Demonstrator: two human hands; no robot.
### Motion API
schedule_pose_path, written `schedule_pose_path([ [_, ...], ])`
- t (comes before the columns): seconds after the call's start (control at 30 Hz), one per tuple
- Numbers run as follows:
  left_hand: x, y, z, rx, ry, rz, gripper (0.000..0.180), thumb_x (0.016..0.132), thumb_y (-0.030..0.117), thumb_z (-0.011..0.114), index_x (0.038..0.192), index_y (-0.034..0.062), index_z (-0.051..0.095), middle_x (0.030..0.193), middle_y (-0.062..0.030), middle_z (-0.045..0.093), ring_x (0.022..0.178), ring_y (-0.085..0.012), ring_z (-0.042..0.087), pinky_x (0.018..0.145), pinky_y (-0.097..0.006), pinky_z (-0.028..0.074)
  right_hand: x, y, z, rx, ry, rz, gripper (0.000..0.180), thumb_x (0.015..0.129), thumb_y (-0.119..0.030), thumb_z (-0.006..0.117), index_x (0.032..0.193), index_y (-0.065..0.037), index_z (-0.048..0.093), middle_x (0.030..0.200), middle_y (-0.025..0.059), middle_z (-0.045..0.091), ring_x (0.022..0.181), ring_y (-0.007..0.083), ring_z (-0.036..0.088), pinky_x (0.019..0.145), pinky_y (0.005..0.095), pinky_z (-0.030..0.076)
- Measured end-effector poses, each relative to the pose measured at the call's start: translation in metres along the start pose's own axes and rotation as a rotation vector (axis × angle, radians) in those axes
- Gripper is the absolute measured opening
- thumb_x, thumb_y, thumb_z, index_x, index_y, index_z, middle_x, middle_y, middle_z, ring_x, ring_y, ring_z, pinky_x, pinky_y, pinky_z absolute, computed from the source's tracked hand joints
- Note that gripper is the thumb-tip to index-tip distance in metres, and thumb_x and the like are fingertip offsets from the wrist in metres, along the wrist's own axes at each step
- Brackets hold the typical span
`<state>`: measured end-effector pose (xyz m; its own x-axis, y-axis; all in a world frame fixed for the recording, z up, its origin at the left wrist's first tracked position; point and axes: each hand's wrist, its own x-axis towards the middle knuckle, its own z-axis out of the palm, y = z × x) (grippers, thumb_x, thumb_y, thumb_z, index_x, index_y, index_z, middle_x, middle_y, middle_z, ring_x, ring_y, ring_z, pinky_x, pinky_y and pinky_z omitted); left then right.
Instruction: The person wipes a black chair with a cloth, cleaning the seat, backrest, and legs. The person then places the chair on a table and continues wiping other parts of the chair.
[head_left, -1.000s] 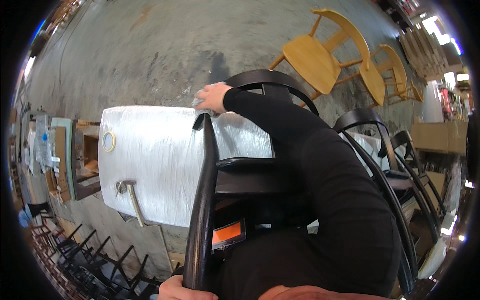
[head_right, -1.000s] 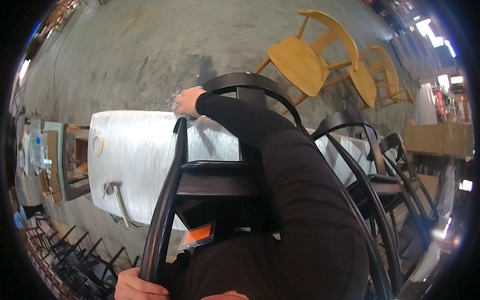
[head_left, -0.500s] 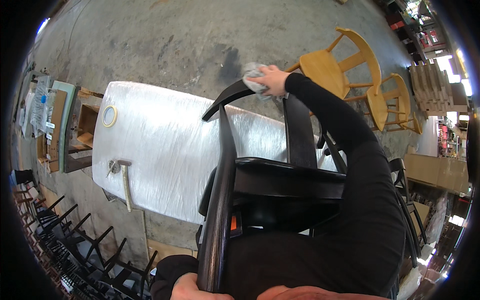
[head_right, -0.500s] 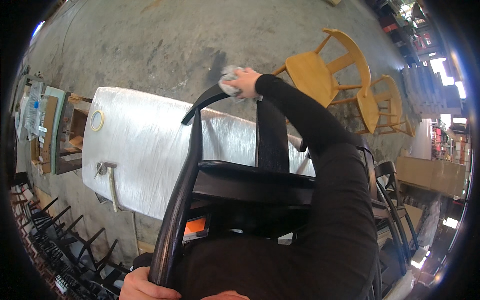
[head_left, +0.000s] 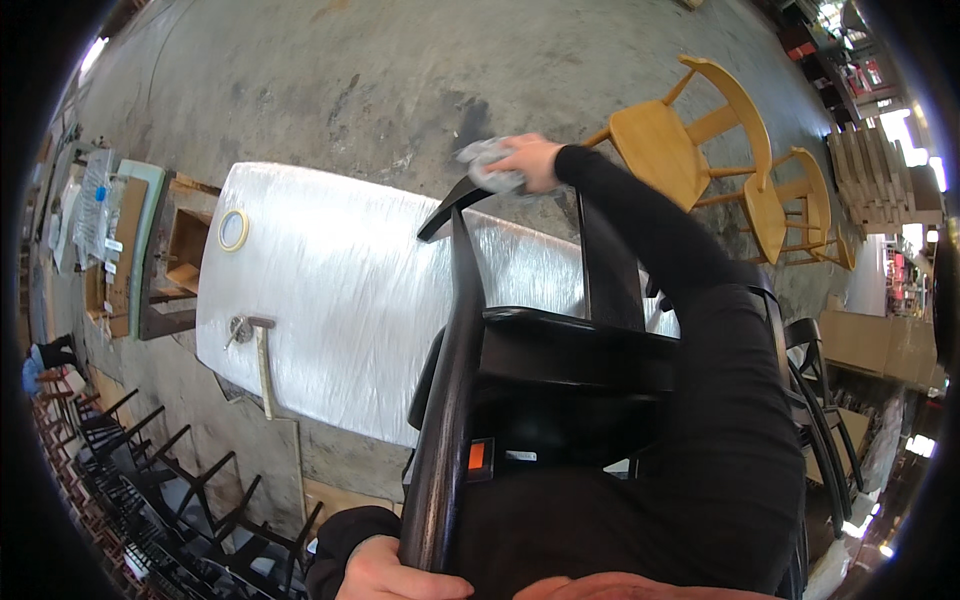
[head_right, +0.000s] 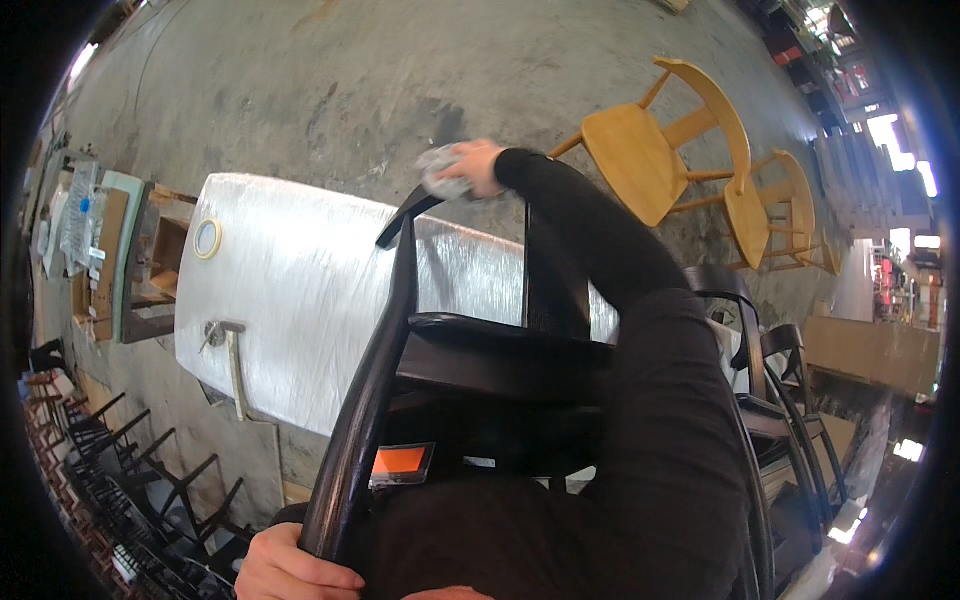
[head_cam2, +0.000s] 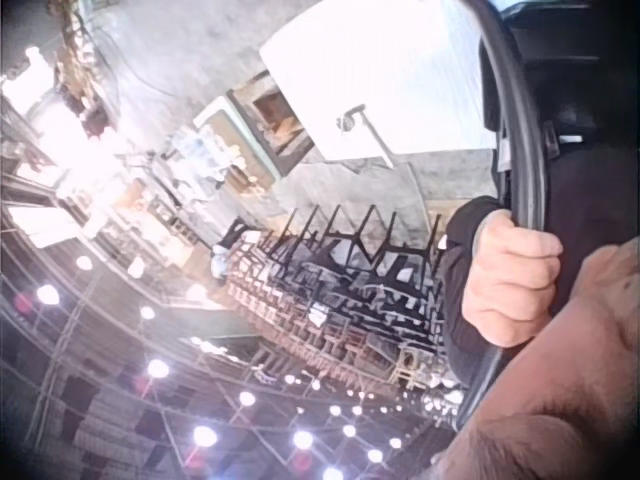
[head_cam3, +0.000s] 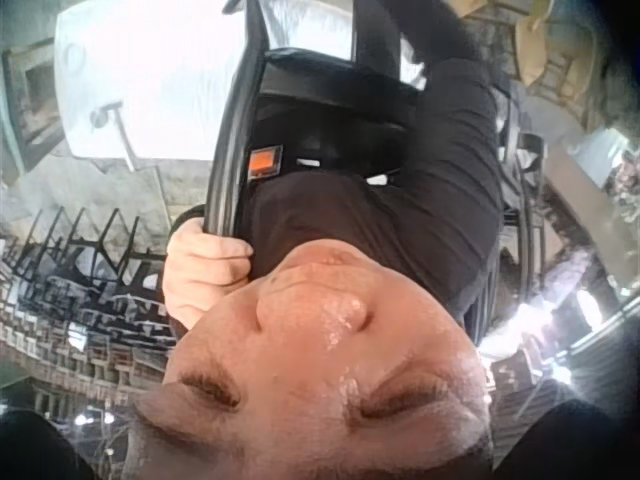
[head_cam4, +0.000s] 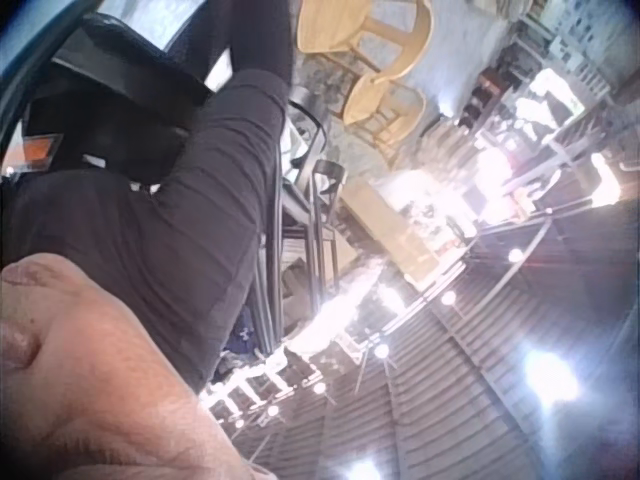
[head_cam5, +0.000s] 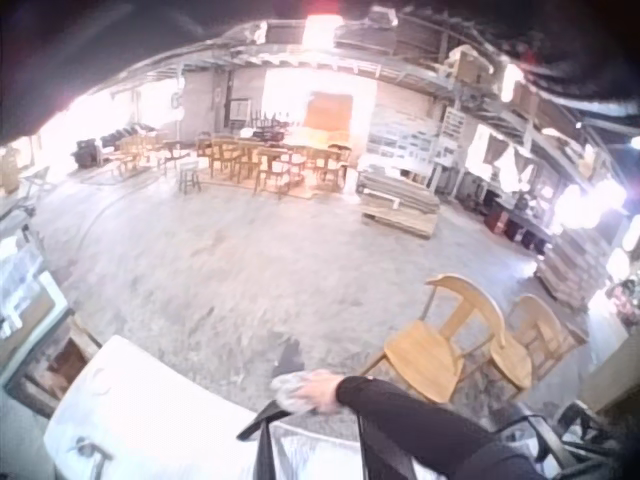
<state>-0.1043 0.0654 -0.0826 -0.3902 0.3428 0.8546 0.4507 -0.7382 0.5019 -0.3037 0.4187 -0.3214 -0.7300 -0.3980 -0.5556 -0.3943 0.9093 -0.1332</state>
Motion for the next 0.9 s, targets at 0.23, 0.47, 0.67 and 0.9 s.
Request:
schedule_pose_path([
  [0.23, -0.002, -0.005, 0.002, -0.017, 0.045, 0.058, 0.022, 0.085, 0.003, 0.051, 0.064, 0.0076, 0.049, 0.059, -0.0102, 0.059, 0.048, -0.0213, 0.058, 0.051, -0.038, 0.054, -0.04, 0.057, -0.008, 0.134, -0.176, 0.207, 0.096, 0.073, -0.029, 0.079, 0.153, -0.037, 0.027, 0.153, 0.0229, 0.026, 0.131, 0.0436, 0.043, 0.109, 0.0439, 0.039],
  [0.47, -0.006, 0.002, 0.002, -0.007, 0.039, 0.011, 0.02, 0.085, 0.003, 0.053, 0.066, 0.0077, 0.048, 0.059, -0.01, 0.058, 0.048, -0.0212, 0.057, 0.052, -0.037, 0.054, -0.026, 0.022, 0.018, -0.042, 0.116, 0.02, 0.085, 0.076, -0.023, 0.076, 0.15, -0.033, 0.035, 0.152, 0.0141, 0.032, 0.131, 0.0384, 0.04, 0.107, 0.0471, 0.041],
  [0.67, -0.02, -0.003, -0.005, 0.009, -0.154, 0.137, 0.013, 0.08, 0.008, 0.066, 0.071, 0.0065, 0.056, 0.06, -0.0061, 0.06, 0.053, -0.0189, 0.062, 0.058, -0.034, 0.056, -0.023, 0.023, 0.035, 0.168, 0.412, 0.163, 0.038, 0.086, -0.031, 0.07, 0.12, -0.016, 0.064, 0.136, 0.0146, 0.053, 0.127, 0.0338, 0.047, 0.097, 0.0446, 0.045],
  [0.9, -0.004, -0.001, 0.001, -0.025, -0.017, 0.063, 0.02, 0.087, 0.005, 0.05, 0.067, 0.0086, 0.05, 0.059, -0.0092, 0.058, 0.047, -0.0216, 0.057, 0.051, -0.036, 0.053, 0.088, -0.034, 0.006, 0.639, 0.002, -0.234, 0.037, 0.091, -0.033, 0.061, 0.118, -0.008, 0.065, 0.102, 0.0119, 0.069, 0.093, 0.0248, 0.064, 0.085, 0.0367, 0.05],
])
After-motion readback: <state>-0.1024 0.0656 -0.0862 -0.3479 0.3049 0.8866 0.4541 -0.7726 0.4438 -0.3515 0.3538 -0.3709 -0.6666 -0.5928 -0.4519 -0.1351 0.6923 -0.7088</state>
